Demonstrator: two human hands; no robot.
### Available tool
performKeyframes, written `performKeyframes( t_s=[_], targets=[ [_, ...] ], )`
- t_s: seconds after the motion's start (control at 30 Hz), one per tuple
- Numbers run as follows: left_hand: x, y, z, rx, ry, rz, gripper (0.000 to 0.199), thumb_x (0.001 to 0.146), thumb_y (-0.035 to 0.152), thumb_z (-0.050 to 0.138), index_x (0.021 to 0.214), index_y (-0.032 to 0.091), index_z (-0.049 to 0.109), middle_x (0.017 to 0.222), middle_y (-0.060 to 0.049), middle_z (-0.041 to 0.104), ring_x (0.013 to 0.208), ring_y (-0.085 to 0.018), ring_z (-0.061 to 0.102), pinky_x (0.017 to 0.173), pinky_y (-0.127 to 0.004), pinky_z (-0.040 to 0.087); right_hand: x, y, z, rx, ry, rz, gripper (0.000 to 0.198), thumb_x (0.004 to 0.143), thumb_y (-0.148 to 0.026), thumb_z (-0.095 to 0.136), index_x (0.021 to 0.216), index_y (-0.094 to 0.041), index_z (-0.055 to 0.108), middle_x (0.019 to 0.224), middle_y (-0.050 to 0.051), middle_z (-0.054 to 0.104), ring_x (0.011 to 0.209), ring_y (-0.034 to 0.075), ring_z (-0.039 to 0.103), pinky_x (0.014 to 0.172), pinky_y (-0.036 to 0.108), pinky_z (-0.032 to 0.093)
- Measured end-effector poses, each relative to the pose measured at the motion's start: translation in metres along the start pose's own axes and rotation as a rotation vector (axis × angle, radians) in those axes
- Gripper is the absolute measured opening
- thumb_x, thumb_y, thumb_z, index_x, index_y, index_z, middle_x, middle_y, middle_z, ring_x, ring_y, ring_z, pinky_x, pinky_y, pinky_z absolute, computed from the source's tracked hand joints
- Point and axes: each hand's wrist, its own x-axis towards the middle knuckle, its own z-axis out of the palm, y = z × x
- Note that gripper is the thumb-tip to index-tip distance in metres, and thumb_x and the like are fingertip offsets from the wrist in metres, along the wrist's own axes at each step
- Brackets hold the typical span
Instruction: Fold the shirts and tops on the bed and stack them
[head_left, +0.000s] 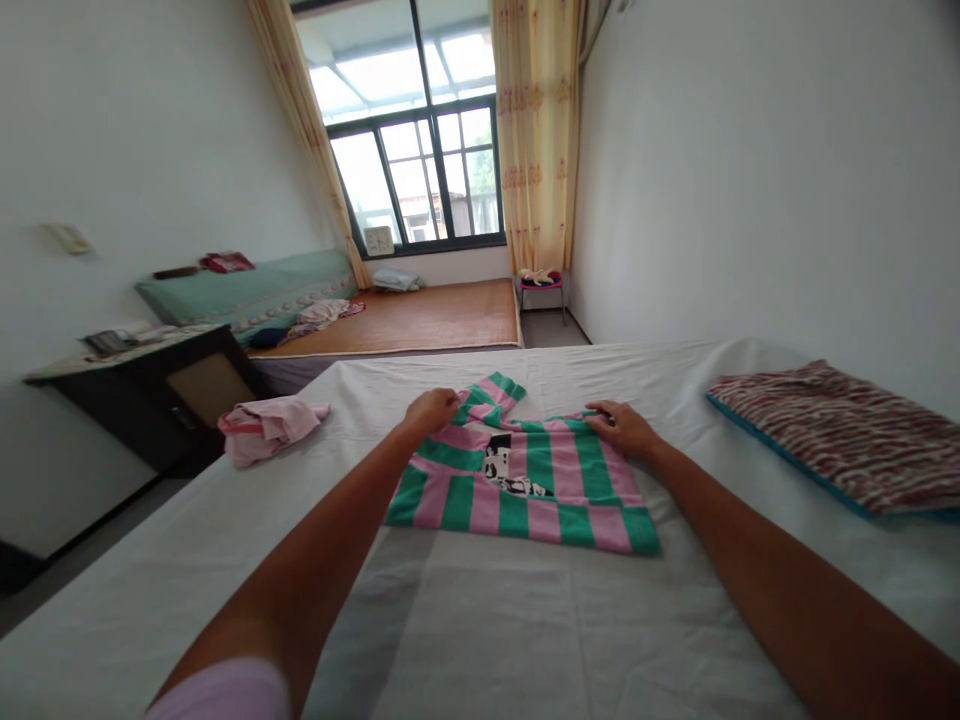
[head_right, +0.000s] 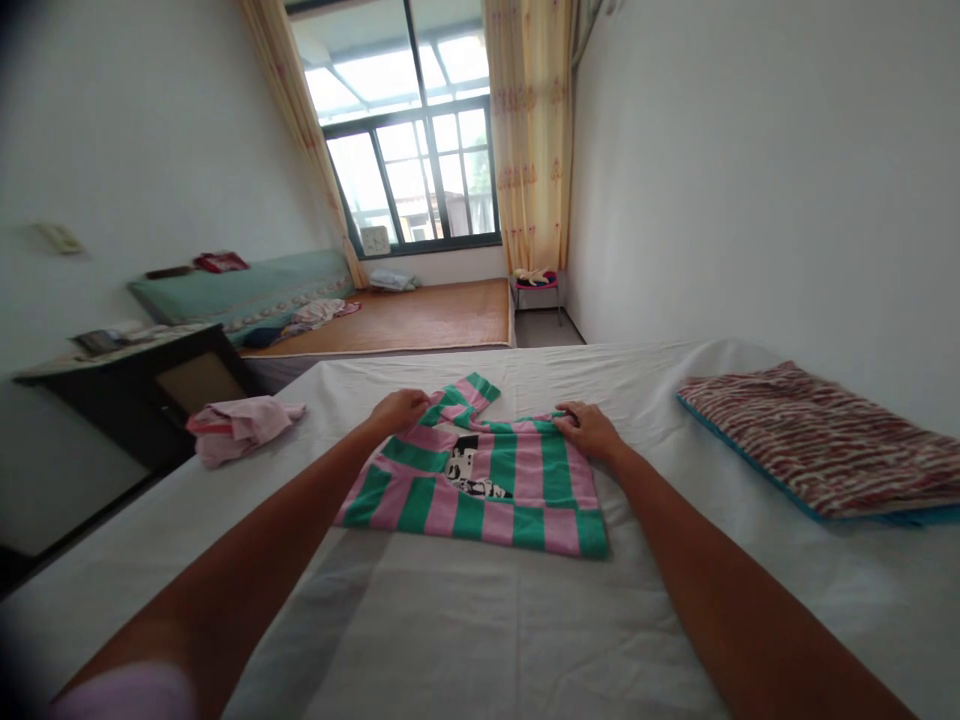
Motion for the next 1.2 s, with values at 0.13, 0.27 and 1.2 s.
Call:
performKeyframes(
  t_s=[0.13, 0.27, 1.2],
  targets=[
    [0.047, -0.004, 0.022, -0.054, 0.015, -0.024, 0.041, 0.089, 0.038, 0.05, 0.122, 0.017, 0.062, 0.126, -0.014, 0.064, 0.118, -0.025, 0.058, 0.096, -0.031, 0.043, 0.001, 0.001, -0.005, 0.062, 0.024, 0.054, 0.039, 0.084, -0.046, 0.052, 0.108, -0.019, 0.068, 0.092, 0.008, 0.071, 0.083, 0.021, 0.063, 0.077, 0.032, 0.048],
    [0.085, 0.002, 0.05, -0.124, 0.0, -0.074, 0.045, 0.083, 0.037, 0.059, 0.122, 0.015, 0.061, 0.124, -0.016, 0.065, 0.117, -0.027, 0.059, 0.095, -0.034, 0.045, 0.004, 0.0, 0.0, 0.037, 0.044, 0.031, 0.023, 0.077, -0.036, 0.058, 0.087, -0.02, 0.07, 0.085, 0.006, 0.069, 0.082, 0.021, 0.061, 0.079, 0.033, 0.046],
    [-0.065, -0.04, -0.028, -1.0, -0.187, 0.295, 0.02, 0.069, 0.034, 0.073, 0.076, 0.015, 0.071, 0.093, -0.011, 0.072, 0.101, -0.027, 0.064, 0.09, -0.038, 0.049, -0.022, -0.005, -0.046, 0.675, -0.37, 0.06, 0.051, 0.07, -0.042, 0.069, 0.114, -0.017, 0.067, 0.095, 0.006, 0.071, 0.088, 0.021, 0.064, 0.083, 0.035, 0.05]
  ],
)
